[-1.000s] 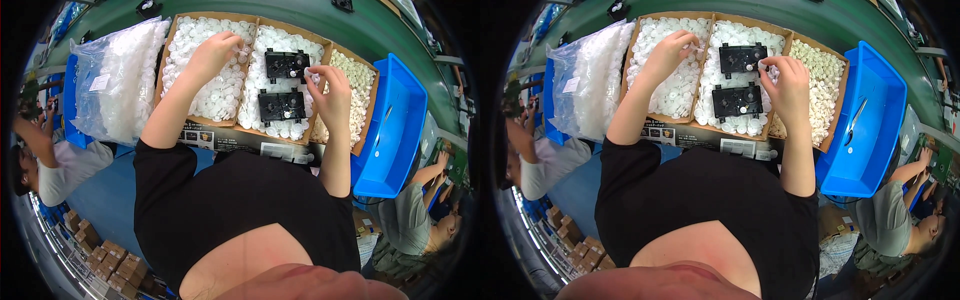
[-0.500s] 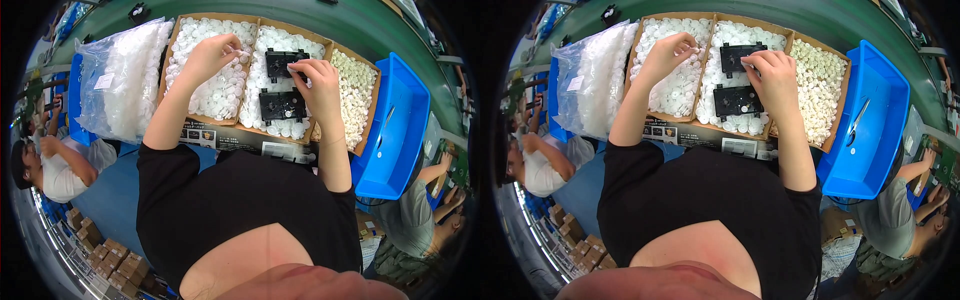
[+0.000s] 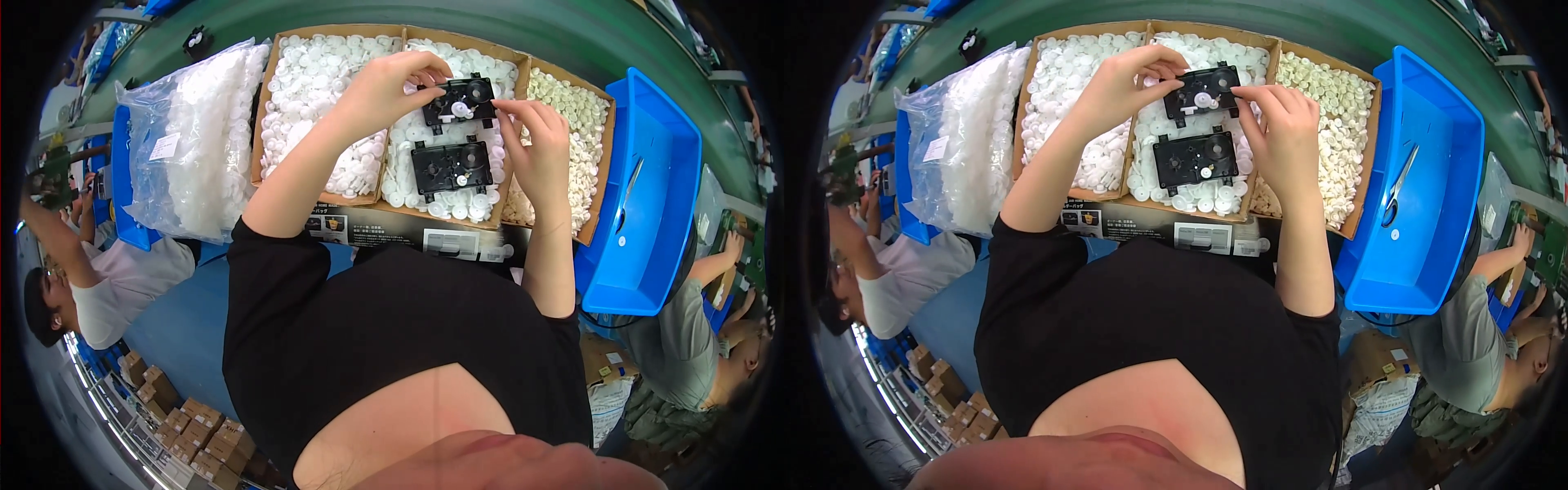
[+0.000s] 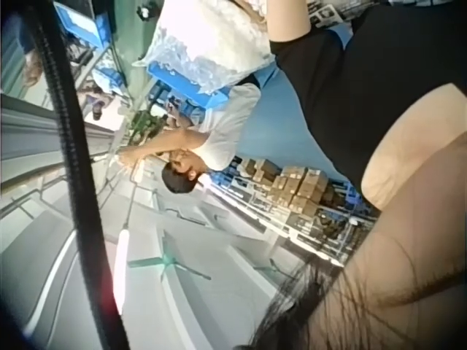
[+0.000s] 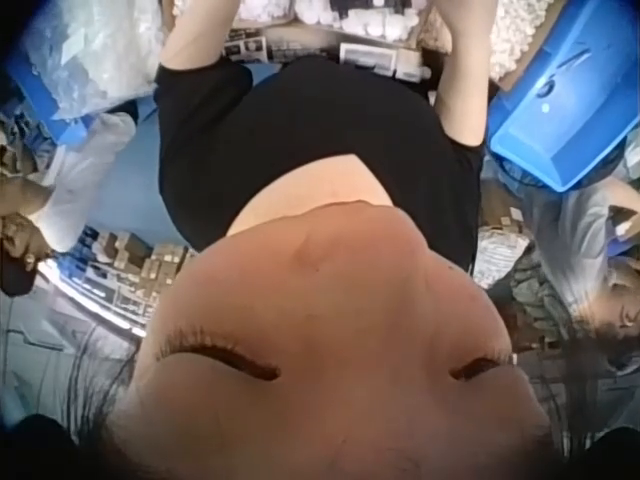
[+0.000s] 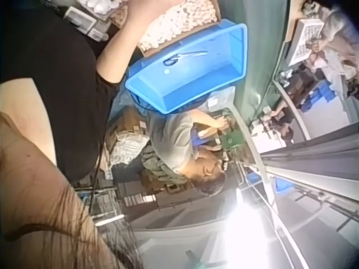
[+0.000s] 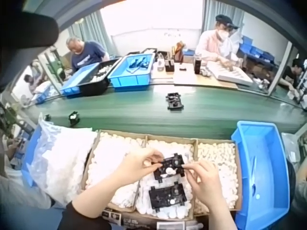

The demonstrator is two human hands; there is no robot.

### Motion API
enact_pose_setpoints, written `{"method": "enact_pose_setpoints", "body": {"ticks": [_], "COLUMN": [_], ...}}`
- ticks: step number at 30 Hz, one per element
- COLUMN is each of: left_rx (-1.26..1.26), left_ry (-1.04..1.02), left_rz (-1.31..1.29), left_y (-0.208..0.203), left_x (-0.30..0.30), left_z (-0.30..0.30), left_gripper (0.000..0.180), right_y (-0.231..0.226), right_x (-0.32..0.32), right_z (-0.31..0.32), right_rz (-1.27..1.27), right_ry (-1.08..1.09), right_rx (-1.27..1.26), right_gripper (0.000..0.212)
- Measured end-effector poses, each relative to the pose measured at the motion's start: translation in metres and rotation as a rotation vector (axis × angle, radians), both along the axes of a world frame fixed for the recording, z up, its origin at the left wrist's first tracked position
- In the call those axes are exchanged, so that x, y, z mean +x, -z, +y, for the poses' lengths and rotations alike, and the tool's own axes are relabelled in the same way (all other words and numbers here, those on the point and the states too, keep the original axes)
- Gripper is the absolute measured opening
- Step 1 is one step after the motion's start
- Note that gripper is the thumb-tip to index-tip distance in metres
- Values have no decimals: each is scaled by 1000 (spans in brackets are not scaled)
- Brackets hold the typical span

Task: Assembling electronic components by placing small white parts into black plastic housings at a factory workstation.

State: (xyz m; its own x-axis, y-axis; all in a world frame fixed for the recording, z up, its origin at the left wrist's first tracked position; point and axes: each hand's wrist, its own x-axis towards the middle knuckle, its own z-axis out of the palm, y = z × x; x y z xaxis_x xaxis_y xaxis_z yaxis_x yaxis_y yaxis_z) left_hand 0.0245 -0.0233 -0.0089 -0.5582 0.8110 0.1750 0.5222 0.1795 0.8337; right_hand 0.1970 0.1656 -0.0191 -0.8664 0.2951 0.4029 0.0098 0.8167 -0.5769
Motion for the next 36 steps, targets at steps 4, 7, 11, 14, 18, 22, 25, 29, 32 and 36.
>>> {"method": "enact_pose_setpoints", "body": {"ticks": [4, 7, 11, 14, 18, 22, 25, 29, 32, 36], "left_rx": [-106, -136, -151, -108, -86, -78, -77, -71, -73, -76], "left_ry": [91, 93, 83, 48, 43, 42, 40, 49, 44, 42], "left_rz": [237, 327, 412, 396, 392, 394, 400, 389, 402, 419], "left_y": [-5, -6, 5, 23, 31, 32, 33, 35, 35, 34], "left_x": [5, 15, 19, 16, 18, 18, 17, 18, 18, 19], "left_z": [-6, -8, -8, -8, -7, -7, -7, -6, -6, -6], "left_gripper": [32, 43, 58, 74, 76, 77, 77, 77, 77, 76], "right_y": [-1, 1, 5, 8, 8, 6, 6, 9, 9, 8], "right_x": [-1, -10, -24, -32, -33, -32, -34, -38, -41, -43], "right_z": [-2, -9, -21, -27, -19, -3, 3, 5, 8, 9], "right_rz": [17, 34, 29, -40, 7, -67, -153, -291, -320, -354], "right_ry": [-36, -80, -127, -133, 22, 60, 43, 50, 43, 36], "right_rx": [44, 107, 233, 423, 207, 29, -77, -106, -131, -163], "right_gripper": [13, 11, 8, 6, 9, 14, 17, 25, 27, 28]}}
